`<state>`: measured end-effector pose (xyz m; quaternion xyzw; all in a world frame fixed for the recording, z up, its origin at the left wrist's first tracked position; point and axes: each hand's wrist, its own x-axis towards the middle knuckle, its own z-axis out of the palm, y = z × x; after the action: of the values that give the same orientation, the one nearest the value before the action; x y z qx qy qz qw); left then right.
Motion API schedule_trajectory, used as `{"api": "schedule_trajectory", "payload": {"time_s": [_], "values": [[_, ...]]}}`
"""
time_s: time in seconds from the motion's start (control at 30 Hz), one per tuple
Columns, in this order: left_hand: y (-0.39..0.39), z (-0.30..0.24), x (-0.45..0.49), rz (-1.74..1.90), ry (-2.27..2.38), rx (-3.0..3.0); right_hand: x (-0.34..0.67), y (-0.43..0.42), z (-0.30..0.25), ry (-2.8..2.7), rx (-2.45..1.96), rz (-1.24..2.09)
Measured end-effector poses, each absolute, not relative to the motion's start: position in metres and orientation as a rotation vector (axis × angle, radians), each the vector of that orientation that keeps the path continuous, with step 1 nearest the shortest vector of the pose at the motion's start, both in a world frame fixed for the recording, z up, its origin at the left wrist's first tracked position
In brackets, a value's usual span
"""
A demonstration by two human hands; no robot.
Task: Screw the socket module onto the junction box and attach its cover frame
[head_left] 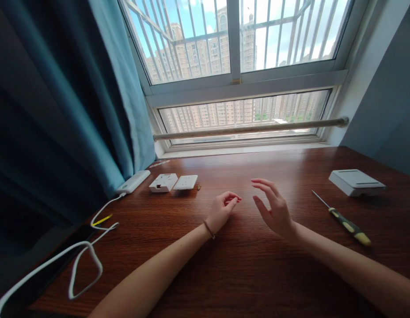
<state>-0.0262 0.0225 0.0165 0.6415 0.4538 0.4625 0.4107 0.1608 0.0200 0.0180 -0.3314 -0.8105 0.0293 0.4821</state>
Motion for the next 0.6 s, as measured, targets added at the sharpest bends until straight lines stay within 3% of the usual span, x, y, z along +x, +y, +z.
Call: {"api": "schedule_trajectory", "payload": {"time_s": [0.23, 0.4, 0.6], "values": [[0.068, 0.021, -0.102, 1.298, 1.811, 2.371, 0.160, 0.025, -0.017, -2.181, -0.837, 0.246], [0.091, 0.005, -0.149, 1.270, 2.534, 1.863, 0.158, 0.019, -0.013, -2.238, -0.820, 0.211], [0.102, -0.009, -0.167, 1.065, 2.594, 1.628, 0.159, 0.018, -0.014, -2.269, -0.834, 0.206]]}}
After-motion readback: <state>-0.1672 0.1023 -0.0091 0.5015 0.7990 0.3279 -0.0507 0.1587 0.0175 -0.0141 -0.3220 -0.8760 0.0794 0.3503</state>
